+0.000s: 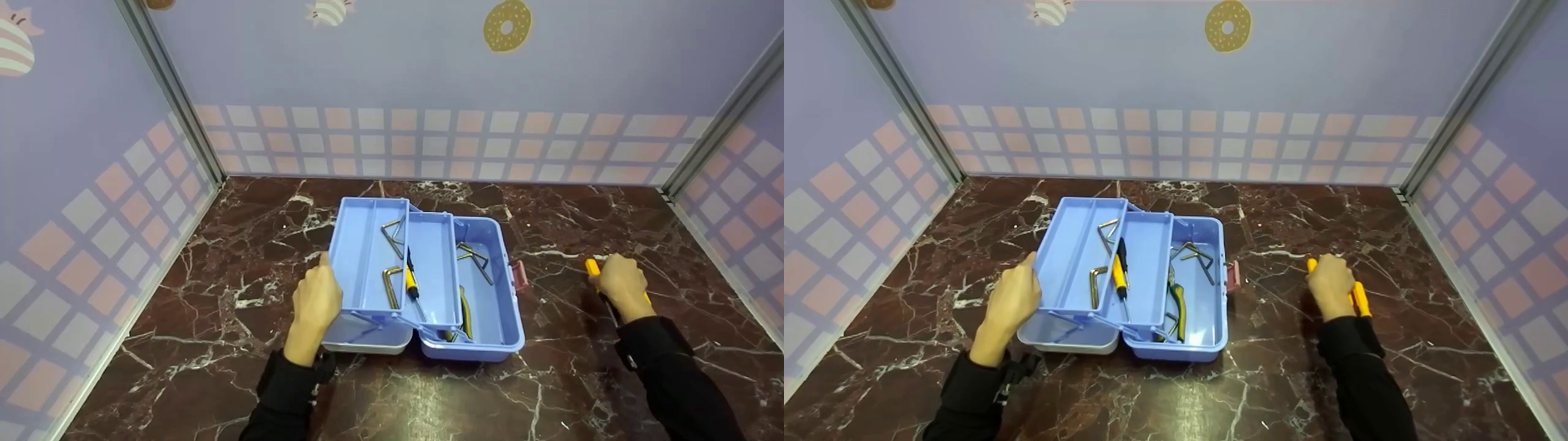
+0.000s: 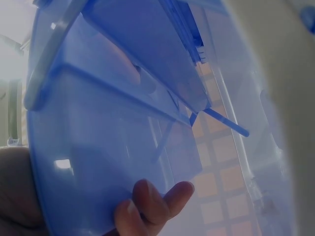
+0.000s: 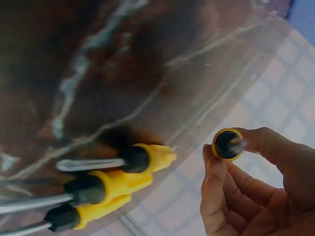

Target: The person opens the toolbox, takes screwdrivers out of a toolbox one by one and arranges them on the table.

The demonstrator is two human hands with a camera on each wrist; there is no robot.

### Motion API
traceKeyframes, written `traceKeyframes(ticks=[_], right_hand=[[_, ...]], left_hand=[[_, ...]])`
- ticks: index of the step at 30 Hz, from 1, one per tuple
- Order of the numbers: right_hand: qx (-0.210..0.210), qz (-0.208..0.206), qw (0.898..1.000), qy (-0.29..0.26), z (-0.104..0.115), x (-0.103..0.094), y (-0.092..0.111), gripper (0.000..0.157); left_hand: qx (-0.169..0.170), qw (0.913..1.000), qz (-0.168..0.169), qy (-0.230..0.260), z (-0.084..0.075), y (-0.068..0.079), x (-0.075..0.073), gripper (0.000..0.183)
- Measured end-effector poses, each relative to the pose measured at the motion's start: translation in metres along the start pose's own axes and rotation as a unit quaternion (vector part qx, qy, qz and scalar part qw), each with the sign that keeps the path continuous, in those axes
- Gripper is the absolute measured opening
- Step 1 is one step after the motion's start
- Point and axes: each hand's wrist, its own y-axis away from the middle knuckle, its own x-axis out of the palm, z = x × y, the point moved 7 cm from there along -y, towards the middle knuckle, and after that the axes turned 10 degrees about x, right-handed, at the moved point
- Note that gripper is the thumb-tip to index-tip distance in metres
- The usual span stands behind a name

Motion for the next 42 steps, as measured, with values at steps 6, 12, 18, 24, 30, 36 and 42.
traceKeyframes(ticks=[6, 12, 18, 24, 30, 36, 42], right_hand=[[0.009, 0.009, 1.000, 0.013, -0.009, 0.011, -0.005, 0.033], [0.005, 0.033, 0.999, 0.023, -0.011, 0.019, -0.006, 0.029], [0.012, 0.046, 0.998, 0.030, -0.010, 0.021, -0.004, 0.031], [0.008, 0.040, 0.998, 0.045, -0.004, 0.018, 0.002, 0.040], [0.001, -0.016, 0.999, 0.034, 0.009, 0.002, 0.012, 0.041], [-0.089, -0.079, 0.993, -0.013, 0.047, -0.024, 0.035, 0.028], [-0.206, -0.126, 0.967, -0.081, 0.097, -0.036, 0.065, 0.019]], left_hand=[[0.002, 1.0000, -0.002, 0.000, -0.001, 0.001, 0.000, 0.039], [0.005, 1.0000, -0.003, -0.002, -0.001, 0.002, 0.001, 0.040], [0.005, 1.0000, -0.007, -0.001, 0.000, 0.003, 0.001, 0.040], [0.013, 0.9997, -0.017, -0.009, -0.001, 0.003, 0.000, 0.040], [0.019, 0.9995, -0.024, -0.012, -0.002, 0.003, -0.001, 0.039], [0.019, 0.9995, -0.022, -0.012, -0.002, 0.002, -0.001, 0.037], [0.015, 0.9997, -0.018, -0.008, -0.002, 0.002, -0.001, 0.039]])
